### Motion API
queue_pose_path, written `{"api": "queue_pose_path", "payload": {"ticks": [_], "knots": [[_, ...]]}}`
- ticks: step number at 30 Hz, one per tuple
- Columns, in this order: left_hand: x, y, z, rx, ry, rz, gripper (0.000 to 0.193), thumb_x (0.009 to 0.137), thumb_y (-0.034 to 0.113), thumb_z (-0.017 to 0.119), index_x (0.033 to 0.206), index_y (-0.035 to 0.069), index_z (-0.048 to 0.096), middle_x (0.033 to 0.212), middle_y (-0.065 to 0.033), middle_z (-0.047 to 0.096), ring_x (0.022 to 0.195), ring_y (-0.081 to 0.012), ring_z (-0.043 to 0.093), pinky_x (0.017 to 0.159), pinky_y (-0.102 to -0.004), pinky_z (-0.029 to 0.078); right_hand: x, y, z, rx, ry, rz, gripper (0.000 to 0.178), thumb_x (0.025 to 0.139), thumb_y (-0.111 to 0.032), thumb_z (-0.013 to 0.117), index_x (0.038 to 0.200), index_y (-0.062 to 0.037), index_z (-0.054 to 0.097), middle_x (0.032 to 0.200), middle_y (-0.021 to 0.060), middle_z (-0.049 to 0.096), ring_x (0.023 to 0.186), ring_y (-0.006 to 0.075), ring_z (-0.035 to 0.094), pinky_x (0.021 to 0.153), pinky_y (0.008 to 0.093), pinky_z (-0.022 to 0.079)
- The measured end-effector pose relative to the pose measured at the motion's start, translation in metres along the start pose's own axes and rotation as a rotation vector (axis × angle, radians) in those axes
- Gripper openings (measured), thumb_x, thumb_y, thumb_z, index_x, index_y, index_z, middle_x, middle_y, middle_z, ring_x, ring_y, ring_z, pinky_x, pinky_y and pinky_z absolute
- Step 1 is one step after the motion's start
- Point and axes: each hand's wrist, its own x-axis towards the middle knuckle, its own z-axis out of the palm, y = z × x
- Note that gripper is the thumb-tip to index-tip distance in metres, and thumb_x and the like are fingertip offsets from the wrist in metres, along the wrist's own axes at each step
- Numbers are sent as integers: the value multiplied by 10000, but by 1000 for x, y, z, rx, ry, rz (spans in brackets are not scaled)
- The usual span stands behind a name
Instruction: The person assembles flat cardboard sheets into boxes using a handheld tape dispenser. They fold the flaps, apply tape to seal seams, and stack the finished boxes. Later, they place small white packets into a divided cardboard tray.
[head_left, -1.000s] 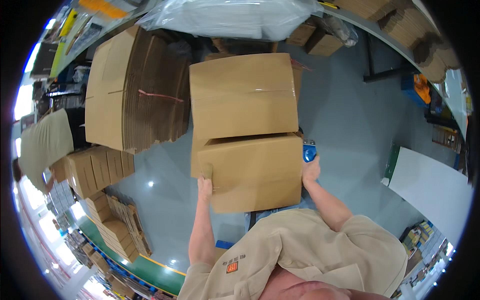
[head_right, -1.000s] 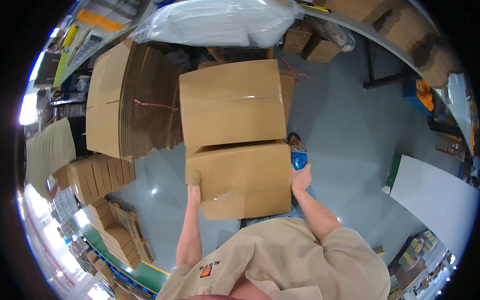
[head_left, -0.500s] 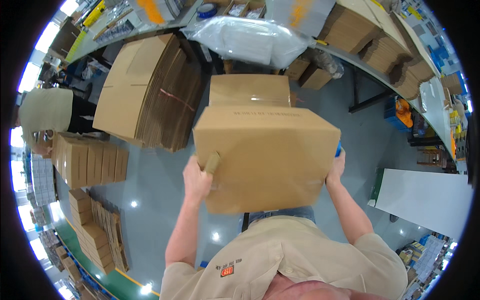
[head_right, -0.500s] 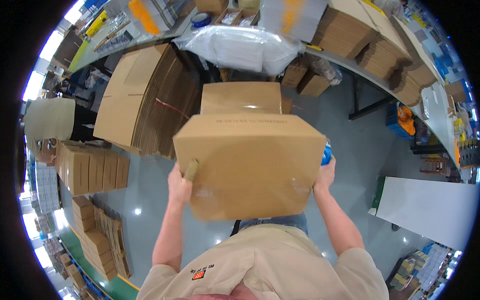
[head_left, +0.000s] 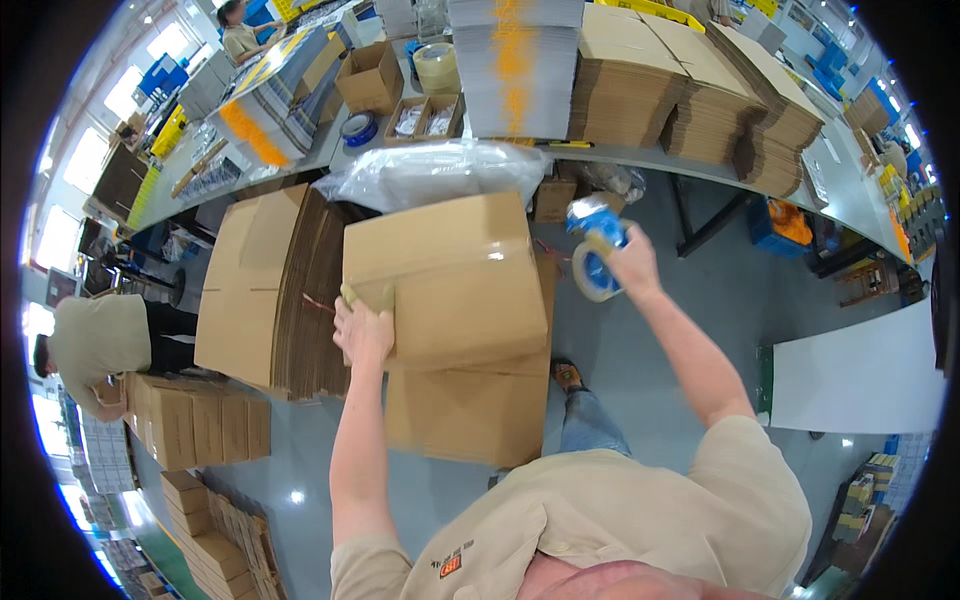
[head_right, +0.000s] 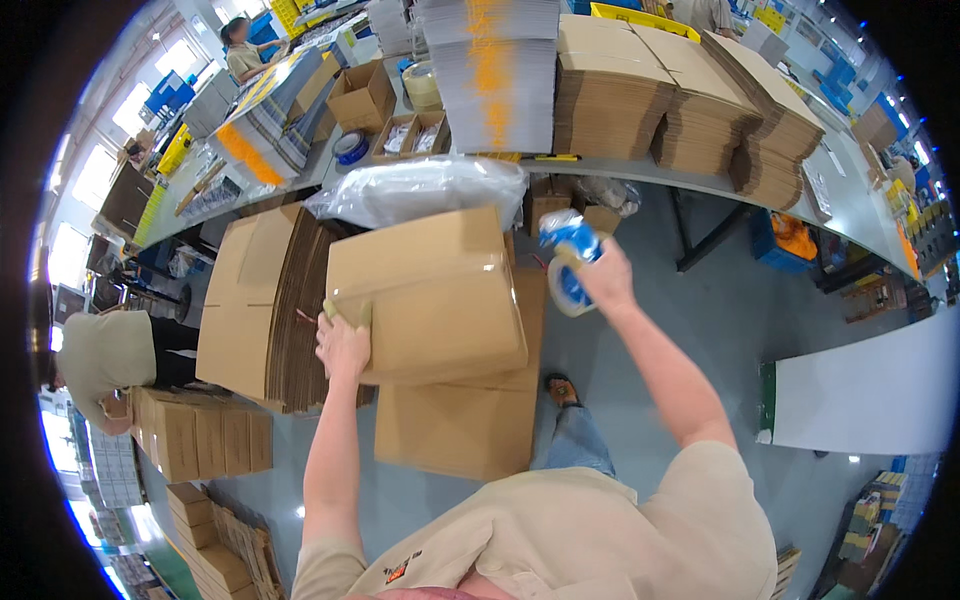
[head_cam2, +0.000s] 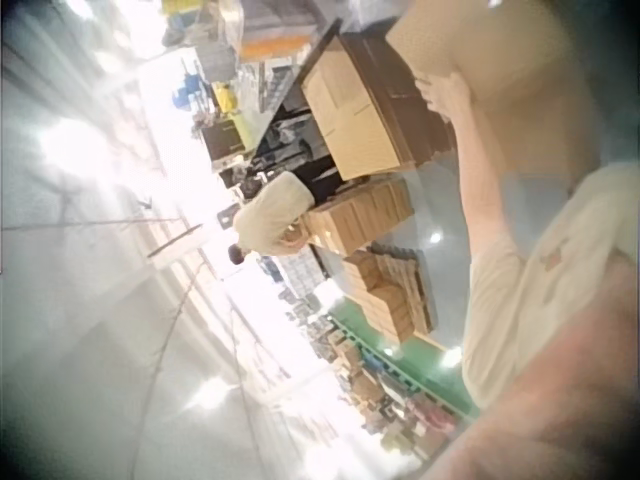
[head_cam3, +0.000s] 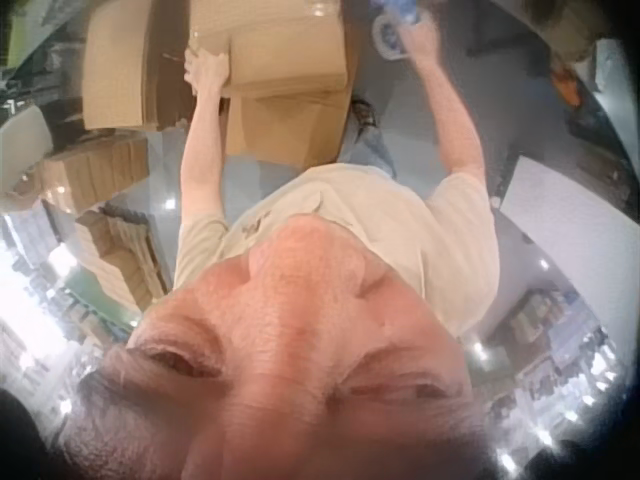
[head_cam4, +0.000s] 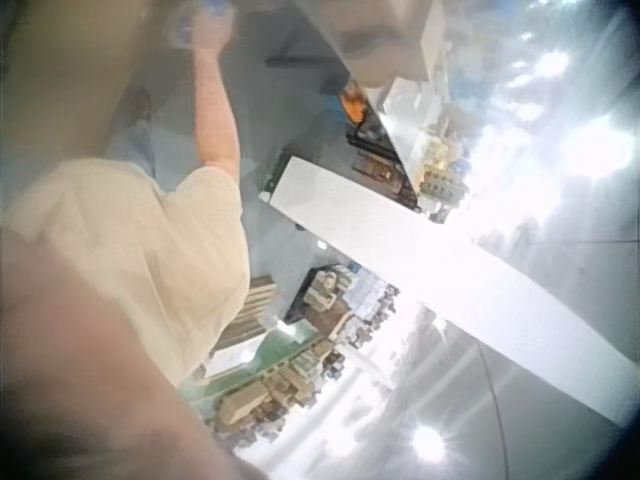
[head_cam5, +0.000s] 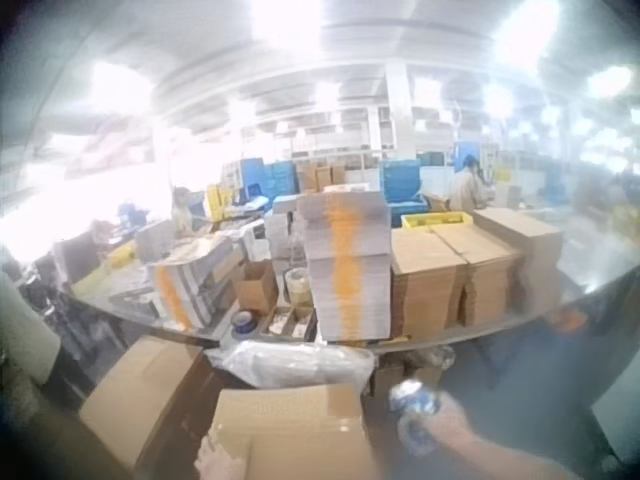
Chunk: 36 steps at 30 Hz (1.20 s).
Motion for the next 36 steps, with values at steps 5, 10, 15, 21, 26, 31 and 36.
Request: {"api": "queue_pose_path", "payload": {"ticks": [5, 10, 15, 21, 26, 31, 36], "knots": [[54, 172, 32, -9, 75, -47, 872, 961, 604, 529, 1548, 11, 273, 1572, -231, 309, 1440, -405, 320, 1129, -562, 302, 390, 26, -133, -232, 527, -691, 560, 948, -493, 636, 1162, 25, 638, 1026, 226, 706, 983, 389, 678, 865, 457, 522], [144, 233, 116, 188, 168, -14, 737, 966, 579, 541, 1456, 36, 448, 1578, -234, 298, 1461, -390, 288, 1122, -628, 260, 744, 71, -131, -742, 615, -810, 422, 980, -441, 513, 1166, -81, 631, 1047, 216, 699, 968, 427, 671, 815, 531, 525], [133, 173, 132, 249, 255, -261, 595, 948, 405, 540, 1428, 57, 495, 1556, -217, 330, 1469, -397, 263, 1171, -587, 202, 668, 9, 12, -703, 255, -888, 397, 1005, -410, 494, 1062, -38, 619, 955, 220, 666, 892, 414, 622, 774, 520, 498], [117, 106, 133, -159, 176, -516, 805, 954, 557, 466, 1547, 31, 326, 1633, -240, 178, 1523, -433, 93, 1204, -629, 47, 344, 81, 186, -150, -308, -912, 469, 1042, -307, 470, 784, 64, 595, 759, 252, 595, 704, 397, 525, 666, 502, 449], [172, 79, 191, -246, 117, -540, 878, 948, 598, 471, 1563, 1, 279, 1640, -259, 132, 1536, -418, 42, 1213, -614, 19, 357, 204, 358, 352, -886, 359, 457, 1035, -325, 517, 1344, 10, 480, 1350, 178, 532, 1175, 311, 557, 940, 440, 502], [186, 102, 196, -286, 197, -537, 843, 948, 538, 493, 1560, -2, 282, 1635, -262, 138, 1535, -422, 40, 1218, -612, 20, 386, 235, 447, 346, -1077, 367, 496, 1029, -330, 529, 1402, -3, 506, 1432, 160, 548, 1236, 286, 581, 962, 412, 523], [159, 99, 188, -330, 142, -512, 847, 936, 546, 508, 1554, 7, 297, 1635, -238, 162, 1539, -392, 56, 1230, -584, 29, 366, 215, 442, 296, -1159, 101, 451, 1023, -332, 534, 1335, -8, 568, 1386, 156, 583, 1195, 278, 604, 922, 392, 535]]}}
